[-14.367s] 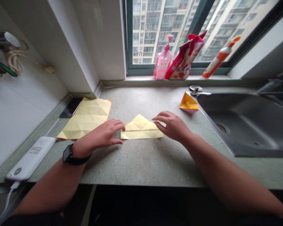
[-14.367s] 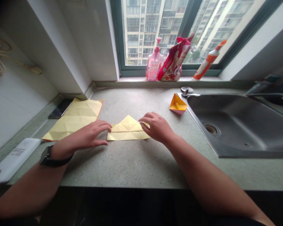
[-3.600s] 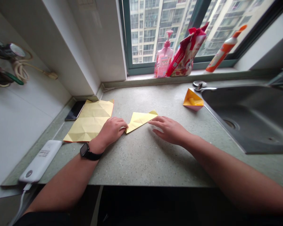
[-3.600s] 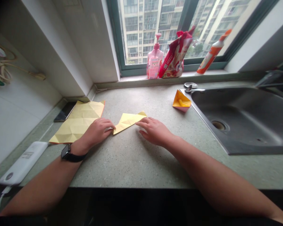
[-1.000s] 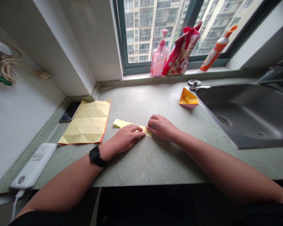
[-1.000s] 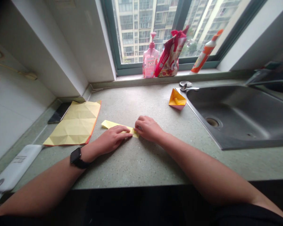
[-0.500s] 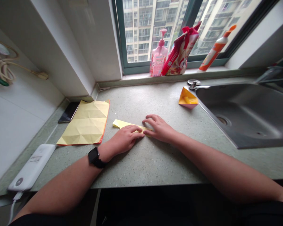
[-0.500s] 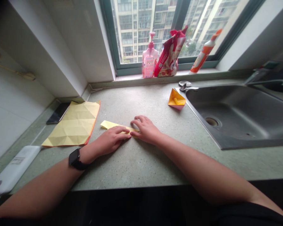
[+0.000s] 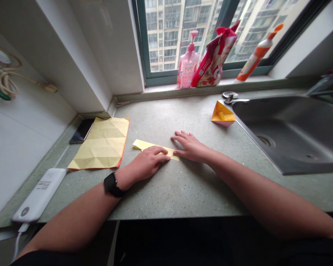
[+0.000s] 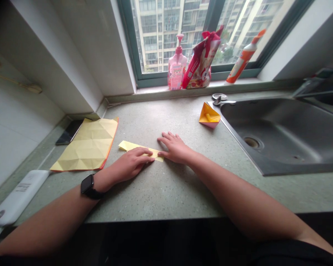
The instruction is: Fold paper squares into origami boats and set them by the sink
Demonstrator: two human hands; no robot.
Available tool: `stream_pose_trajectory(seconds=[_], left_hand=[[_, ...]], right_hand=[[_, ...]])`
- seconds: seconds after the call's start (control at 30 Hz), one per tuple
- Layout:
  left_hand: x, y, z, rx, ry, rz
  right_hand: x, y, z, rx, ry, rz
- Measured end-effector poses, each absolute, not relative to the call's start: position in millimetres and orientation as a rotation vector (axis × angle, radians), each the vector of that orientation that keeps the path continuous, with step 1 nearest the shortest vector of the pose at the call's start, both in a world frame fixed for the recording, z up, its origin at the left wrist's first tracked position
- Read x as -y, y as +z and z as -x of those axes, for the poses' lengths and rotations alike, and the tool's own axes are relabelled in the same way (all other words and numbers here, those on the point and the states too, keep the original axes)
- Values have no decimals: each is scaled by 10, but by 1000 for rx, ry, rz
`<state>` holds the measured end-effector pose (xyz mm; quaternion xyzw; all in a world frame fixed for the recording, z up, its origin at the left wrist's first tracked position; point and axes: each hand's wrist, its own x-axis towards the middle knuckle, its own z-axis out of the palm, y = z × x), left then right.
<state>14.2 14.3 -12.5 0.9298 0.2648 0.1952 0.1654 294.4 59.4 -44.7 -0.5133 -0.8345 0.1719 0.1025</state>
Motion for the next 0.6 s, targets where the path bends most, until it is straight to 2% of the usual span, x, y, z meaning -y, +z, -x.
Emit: stream_pose_trajectory(seconds=[0.6], left_hand=[[-150, -143, -129, -754, 558, -2665]], right_hand=[[-724, -340, -3226, 2381, 772, 1439]])
